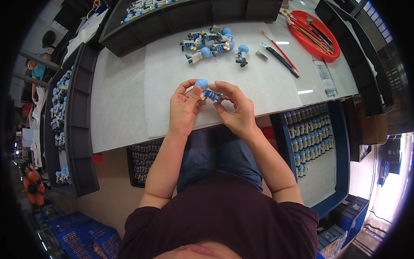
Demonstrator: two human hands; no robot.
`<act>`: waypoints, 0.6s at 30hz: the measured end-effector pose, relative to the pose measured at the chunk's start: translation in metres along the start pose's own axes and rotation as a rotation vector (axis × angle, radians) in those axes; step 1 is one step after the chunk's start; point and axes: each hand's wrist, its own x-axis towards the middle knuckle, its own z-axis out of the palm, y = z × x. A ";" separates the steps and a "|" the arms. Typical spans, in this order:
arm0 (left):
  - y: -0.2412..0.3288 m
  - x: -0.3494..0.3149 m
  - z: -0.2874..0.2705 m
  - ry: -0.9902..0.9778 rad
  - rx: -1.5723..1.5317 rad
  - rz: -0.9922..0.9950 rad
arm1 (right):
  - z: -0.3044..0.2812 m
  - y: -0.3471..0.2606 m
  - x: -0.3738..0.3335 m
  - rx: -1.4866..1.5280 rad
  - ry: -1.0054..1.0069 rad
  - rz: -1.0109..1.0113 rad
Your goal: The person sits at a low table and assembles small blue and white figurines by hand. They pick up individual figures, attach small parts, and place the completed items into a blue tray. The person also moves a large tray of finished figures to the side to clear workspace.
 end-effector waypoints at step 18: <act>-0.003 -0.002 -0.004 -0.064 -0.085 0.056 | -0.002 -0.003 0.004 0.294 0.068 0.165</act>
